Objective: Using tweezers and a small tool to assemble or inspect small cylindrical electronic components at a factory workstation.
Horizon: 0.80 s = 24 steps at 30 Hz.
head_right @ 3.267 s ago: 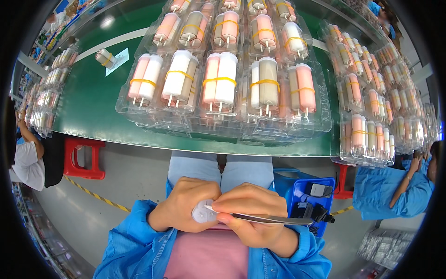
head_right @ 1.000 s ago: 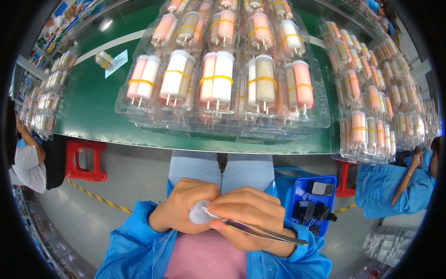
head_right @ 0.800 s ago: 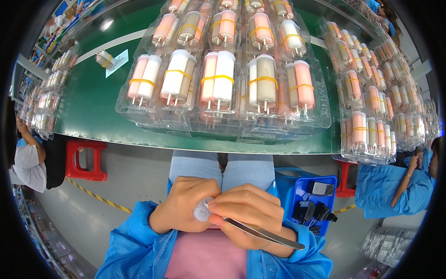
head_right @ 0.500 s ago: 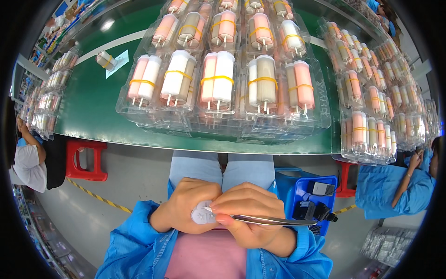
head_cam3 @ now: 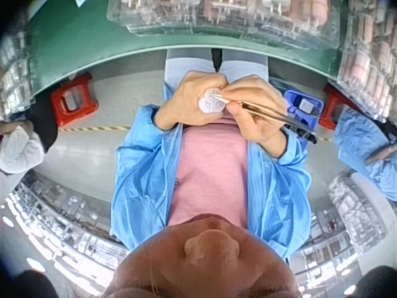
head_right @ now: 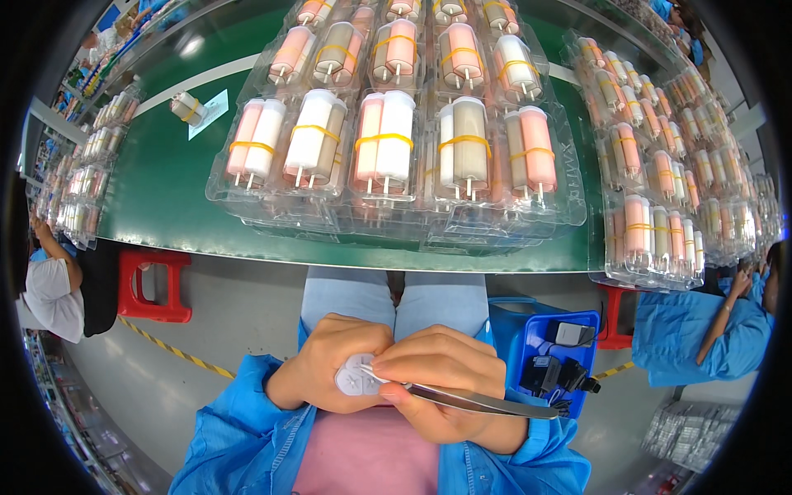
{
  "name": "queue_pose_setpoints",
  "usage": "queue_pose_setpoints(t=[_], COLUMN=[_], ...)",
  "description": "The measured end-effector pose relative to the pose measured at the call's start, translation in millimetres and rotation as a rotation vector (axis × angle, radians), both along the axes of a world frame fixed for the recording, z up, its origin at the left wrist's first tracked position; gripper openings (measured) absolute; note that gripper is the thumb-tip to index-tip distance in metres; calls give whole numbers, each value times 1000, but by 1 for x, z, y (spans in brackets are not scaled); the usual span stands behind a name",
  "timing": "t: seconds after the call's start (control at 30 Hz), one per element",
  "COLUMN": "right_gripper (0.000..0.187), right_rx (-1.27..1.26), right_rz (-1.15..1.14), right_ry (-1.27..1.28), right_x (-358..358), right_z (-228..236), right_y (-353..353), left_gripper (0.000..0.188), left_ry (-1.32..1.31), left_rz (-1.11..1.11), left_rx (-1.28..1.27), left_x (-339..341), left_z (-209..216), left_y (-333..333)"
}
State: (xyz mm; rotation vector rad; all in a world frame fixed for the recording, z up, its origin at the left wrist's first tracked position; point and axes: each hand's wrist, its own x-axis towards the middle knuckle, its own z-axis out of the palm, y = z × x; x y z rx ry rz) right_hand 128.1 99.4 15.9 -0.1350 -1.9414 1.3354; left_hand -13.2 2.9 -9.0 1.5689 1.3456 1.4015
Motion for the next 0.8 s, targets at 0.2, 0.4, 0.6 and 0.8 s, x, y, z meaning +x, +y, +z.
queue_pose_setpoints(t=[0.2,0.4,0.6,0.8], right_gripper=[15,15,13,14], right_rx=[23,-1,-88,-92], right_rz=[-8,10,26,46], right_ry=[-20,-3,40,26], right_x=[-1,0,0,1], right_z=[0,-2,-6,0], right_y=[0,1,0,0], left_gripper=[22,21,20,22], left_ry=[7,21,-71,-160], left_rz=[15,14,-28,-95], left_rx=[-17,-22,-24,-7], left_x=[0,-1,0,-2], left_z=[0,0,-2,-6], left_y=[-1,-1,0,0])
